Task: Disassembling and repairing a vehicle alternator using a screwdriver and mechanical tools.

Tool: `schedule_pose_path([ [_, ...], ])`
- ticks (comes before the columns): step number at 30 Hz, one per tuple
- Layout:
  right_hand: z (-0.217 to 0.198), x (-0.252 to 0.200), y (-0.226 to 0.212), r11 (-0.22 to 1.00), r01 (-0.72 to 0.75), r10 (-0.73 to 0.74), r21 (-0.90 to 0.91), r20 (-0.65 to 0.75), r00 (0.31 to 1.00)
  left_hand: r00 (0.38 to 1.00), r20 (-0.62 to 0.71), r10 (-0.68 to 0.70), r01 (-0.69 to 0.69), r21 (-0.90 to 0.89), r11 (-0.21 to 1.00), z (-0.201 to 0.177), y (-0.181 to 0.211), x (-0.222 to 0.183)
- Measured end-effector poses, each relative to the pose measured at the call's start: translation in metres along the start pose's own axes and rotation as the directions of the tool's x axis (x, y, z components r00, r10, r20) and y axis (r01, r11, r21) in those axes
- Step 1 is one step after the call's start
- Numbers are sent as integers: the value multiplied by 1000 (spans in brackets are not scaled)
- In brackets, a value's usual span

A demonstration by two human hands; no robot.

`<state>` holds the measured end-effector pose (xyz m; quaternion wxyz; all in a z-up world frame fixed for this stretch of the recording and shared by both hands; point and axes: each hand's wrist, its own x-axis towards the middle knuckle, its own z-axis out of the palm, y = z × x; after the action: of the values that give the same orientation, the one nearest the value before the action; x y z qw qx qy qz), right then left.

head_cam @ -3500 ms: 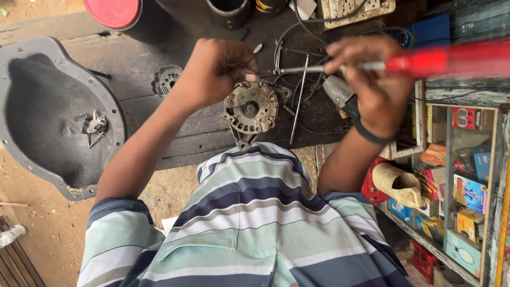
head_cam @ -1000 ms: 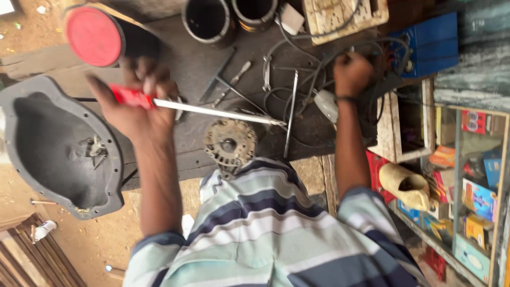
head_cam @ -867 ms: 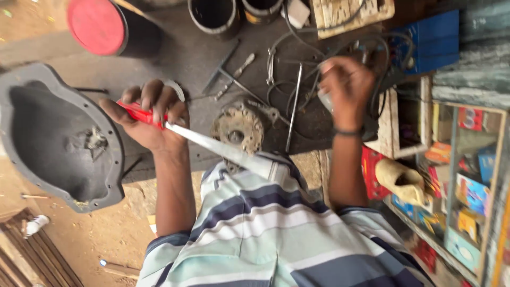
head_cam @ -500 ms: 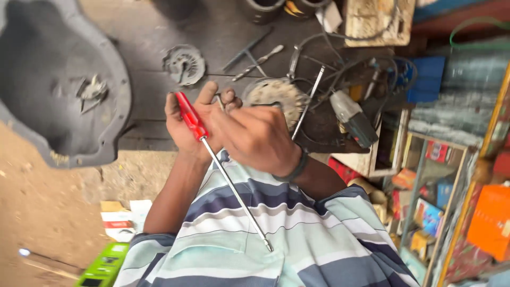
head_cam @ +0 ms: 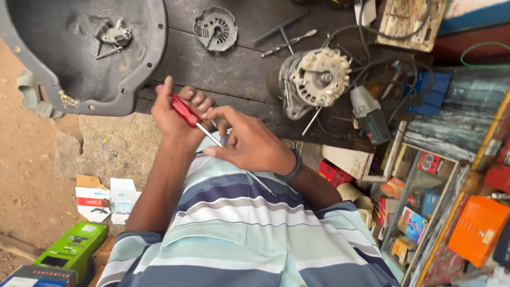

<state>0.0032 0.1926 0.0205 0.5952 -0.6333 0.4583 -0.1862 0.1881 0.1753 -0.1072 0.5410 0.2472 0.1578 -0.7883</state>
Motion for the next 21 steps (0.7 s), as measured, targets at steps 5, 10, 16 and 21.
schedule_pose_path([
  [5, 11, -6, 28, 995, -25, 2, 95, 236, 972, 982, -6, 190, -190, -11, 982, 33, 42, -4],
  [10, 4, -22, 28, 983, 33, -51, 179, 92, 994, 883, 194, 428, -406, -144, 903, -38, 159, 75],
  [16, 4, -84, 101, 891, 310, -225, 332, -271, 936, 757, -246, 605, -464, 449, 764, -85, 240, 122],
  [21, 3, -108, 135, 738, 587, -304, 333, -613, 729, 589, -47, 807, -297, 916, 269, -104, 229, 150],
])
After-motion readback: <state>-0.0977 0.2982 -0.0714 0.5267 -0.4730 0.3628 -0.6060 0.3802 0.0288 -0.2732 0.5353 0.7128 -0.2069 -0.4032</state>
